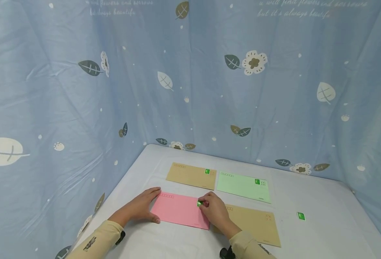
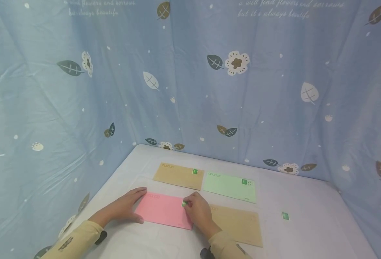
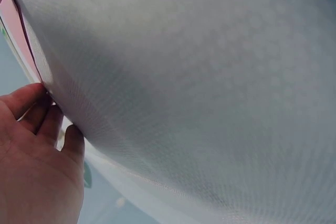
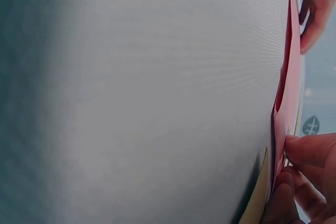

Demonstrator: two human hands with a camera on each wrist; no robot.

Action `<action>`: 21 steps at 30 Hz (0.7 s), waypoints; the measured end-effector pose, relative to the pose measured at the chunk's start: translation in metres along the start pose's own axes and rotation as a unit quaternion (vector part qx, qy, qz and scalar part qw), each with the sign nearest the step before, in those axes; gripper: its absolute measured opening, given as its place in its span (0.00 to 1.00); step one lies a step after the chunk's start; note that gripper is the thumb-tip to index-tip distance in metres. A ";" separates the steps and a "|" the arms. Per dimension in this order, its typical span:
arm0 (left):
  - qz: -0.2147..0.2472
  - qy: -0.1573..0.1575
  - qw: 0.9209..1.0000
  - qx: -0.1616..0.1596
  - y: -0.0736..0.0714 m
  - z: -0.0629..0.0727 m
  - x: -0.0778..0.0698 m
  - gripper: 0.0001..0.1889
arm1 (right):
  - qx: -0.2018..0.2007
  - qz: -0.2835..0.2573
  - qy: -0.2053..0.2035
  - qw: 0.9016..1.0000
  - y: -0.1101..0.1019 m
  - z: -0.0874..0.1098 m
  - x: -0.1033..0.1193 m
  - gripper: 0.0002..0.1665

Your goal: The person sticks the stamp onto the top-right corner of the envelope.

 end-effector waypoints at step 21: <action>0.005 0.013 1.000 -0.007 -0.001 0.000 0.000 0.63 | -0.011 -0.013 0.016 1.000 -0.002 0.001 0.002 0.10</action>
Point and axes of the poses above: each hand's wrist, its own z-axis away from the middle knuckle, its own y-axis out of the palm, x = y × z, the point moved 3 cm from there along -z, towards the middle knuckle, and after that the axes turned 15 degrees about y, right-handed, at the moved point
